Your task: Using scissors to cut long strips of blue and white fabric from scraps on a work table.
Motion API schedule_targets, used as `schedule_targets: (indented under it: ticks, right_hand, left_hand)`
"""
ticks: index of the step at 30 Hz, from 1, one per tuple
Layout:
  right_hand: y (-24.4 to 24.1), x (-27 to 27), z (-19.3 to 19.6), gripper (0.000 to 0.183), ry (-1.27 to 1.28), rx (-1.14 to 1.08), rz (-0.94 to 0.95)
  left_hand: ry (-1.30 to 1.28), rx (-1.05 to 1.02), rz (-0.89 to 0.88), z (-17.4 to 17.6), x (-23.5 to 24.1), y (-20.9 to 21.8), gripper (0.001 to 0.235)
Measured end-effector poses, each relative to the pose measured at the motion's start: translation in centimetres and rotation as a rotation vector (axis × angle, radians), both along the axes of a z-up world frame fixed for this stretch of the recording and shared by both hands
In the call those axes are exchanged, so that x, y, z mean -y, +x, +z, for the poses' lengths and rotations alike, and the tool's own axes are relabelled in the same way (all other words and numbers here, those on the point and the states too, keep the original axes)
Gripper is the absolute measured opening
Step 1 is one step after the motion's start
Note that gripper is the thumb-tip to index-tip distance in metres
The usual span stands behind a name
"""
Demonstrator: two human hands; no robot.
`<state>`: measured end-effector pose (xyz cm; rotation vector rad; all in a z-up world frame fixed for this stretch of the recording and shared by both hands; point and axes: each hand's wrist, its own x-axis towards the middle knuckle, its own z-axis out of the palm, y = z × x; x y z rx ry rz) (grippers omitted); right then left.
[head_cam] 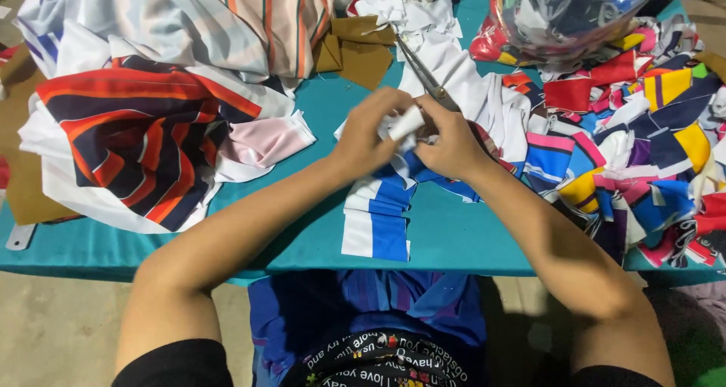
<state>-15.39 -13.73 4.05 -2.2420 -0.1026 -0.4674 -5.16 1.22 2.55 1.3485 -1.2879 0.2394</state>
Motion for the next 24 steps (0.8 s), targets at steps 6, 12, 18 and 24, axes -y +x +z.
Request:
schedule_targets:
  ticks: [6,12,18,24]
  right_hand:
    - [0.2,-0.2,0.6,0.049,-0.172,0.331,-0.084]
    - [0.4,1.1,-1.9,0.025,-0.289,0.443,-0.148]
    - [0.5,-0.1,-1.5,0.018,-0.411,0.535,-0.182]
    - [-0.8,0.1,-1.0,0.048,-0.245,0.397,-0.107]
  left_hand:
    - [0.196,-0.257,0.109,-2.8,-0.9,4.0,0.018]
    - [0.213,-0.151,0.031,-1.6,-0.8,2.7,0.024]
    - [0.235,-0.152,-0.033,-0.6,-1.1,2.4,0.036]
    - [0.290,-0.185,-0.055,-0.7,-1.2,2.7,0.040]
